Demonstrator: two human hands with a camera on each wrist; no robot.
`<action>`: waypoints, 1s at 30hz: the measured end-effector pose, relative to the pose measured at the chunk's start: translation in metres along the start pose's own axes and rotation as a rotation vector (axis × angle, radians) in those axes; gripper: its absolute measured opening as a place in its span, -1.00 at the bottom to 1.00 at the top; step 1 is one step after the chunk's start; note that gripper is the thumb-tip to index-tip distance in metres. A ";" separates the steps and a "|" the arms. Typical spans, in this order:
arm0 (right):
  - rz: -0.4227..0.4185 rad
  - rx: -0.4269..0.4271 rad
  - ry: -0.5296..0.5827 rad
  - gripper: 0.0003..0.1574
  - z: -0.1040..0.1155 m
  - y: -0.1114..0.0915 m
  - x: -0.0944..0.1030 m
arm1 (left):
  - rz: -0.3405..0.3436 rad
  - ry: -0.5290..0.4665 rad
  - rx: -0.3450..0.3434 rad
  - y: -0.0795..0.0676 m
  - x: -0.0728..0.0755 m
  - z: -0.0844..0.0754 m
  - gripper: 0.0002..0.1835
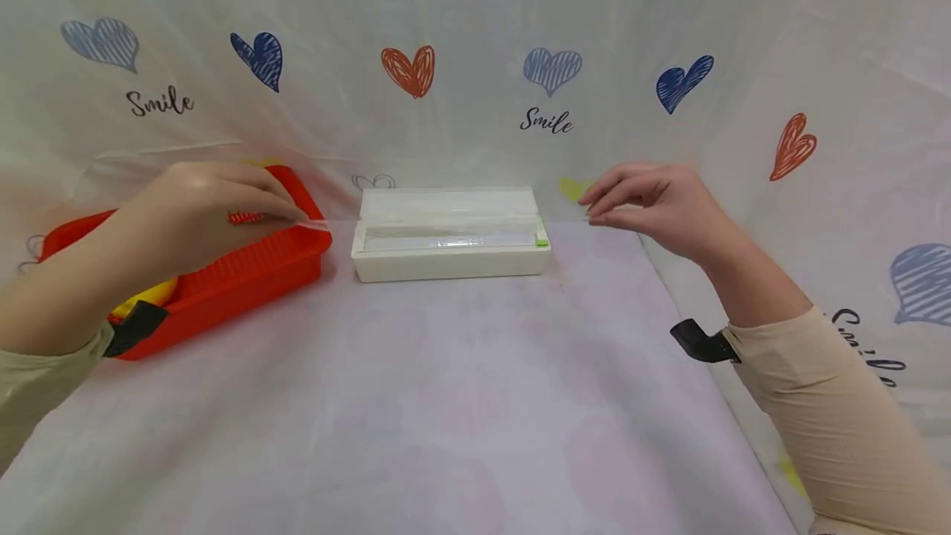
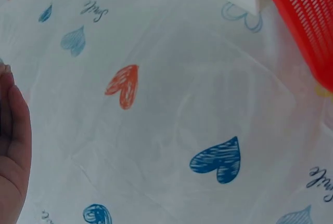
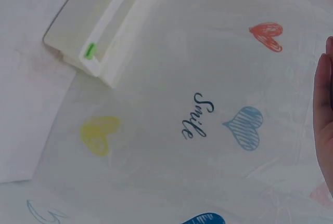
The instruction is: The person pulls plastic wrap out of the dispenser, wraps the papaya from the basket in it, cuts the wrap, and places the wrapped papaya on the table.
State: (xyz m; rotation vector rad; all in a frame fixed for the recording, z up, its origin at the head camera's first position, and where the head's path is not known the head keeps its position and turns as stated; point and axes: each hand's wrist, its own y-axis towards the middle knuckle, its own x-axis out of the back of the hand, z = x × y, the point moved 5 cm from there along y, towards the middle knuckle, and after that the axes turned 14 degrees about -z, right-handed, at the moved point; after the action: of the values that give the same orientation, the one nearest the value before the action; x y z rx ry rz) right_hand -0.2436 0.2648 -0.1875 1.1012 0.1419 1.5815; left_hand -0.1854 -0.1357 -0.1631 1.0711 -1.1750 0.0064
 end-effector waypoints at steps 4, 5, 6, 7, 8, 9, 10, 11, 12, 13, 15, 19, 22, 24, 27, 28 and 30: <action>0.177 0.079 0.182 -0.60 0.003 -0.026 -0.012 | 0.128 -0.099 -0.009 -0.013 -0.007 -0.006 -0.69; 0.219 0.083 0.243 -0.58 0.003 -0.032 -0.015 | 0.157 -0.123 -0.020 -0.016 -0.009 -0.008 -0.70; 0.260 0.078 0.297 -0.58 0.003 -0.038 -0.019 | 0.181 -0.143 -0.039 -0.019 -0.012 -0.010 -0.71; 0.298 0.073 0.363 -0.57 0.002 -0.043 -0.023 | 0.207 -0.161 -0.060 -0.022 -0.015 -0.012 -0.72; 0.333 0.072 0.399 -0.56 0.002 -0.048 -0.027 | 0.234 -0.179 -0.077 -0.026 -0.018 -0.014 -0.72; 0.365 0.065 0.435 -0.55 0.002 -0.052 -0.031 | 0.262 -0.193 -0.095 -0.031 -0.021 -0.016 -0.73; 0.395 0.054 0.461 -0.54 0.001 -0.056 -0.035 | 0.293 -0.209 -0.105 -0.035 -0.024 -0.018 -0.73; 0.419 0.042 0.471 -0.55 0.000 -0.060 -0.039 | 0.320 -0.229 -0.118 -0.039 -0.028 -0.021 -0.74; 0.442 0.034 0.487 -0.55 0.000 -0.063 -0.043 | 0.352 -0.240 -0.120 -0.044 -0.032 -0.023 -0.75; 0.464 0.012 0.490 -0.56 -0.002 -0.066 -0.046 | 0.390 -0.250 -0.116 -0.049 -0.037 -0.026 -0.76; 0.500 -0.033 0.472 -0.59 -0.005 -0.073 -0.053 | 0.454 -0.280 -0.115 -0.057 -0.046 -0.031 -0.77; 0.582 -0.111 0.442 -0.66 -0.014 -0.088 -0.066 | 0.562 -0.327 -0.130 -0.070 -0.066 -0.042 -0.79; 0.642 -0.128 0.444 -0.71 -0.020 -0.100 -0.073 | 0.599 -0.363 -0.163 -0.080 -0.080 -0.051 -0.80; 0.675 -0.130 0.452 -0.73 -0.024 -0.107 -0.079 | 0.602 -0.377 -0.199 -0.087 -0.089 -0.057 -0.79; 0.715 -0.142 0.452 -0.78 -0.030 -0.115 -0.087 | 0.605 -0.391 -0.234 -0.098 -0.100 -0.062 -0.78; 0.728 -0.155 0.445 -0.81 -0.033 -0.117 -0.090 | 0.607 -0.391 -0.244 -0.101 -0.104 -0.063 -0.77; 0.752 -0.186 0.422 -0.86 -0.038 -0.122 -0.097 | 0.632 -0.383 -0.249 -0.108 -0.112 -0.064 -0.78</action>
State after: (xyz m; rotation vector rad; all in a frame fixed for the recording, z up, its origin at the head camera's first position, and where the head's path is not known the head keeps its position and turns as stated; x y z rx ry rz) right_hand -0.1920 0.2444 -0.3386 0.6831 -0.1611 2.4351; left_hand -0.1331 -0.0939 -0.3174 0.4576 -1.7732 0.1490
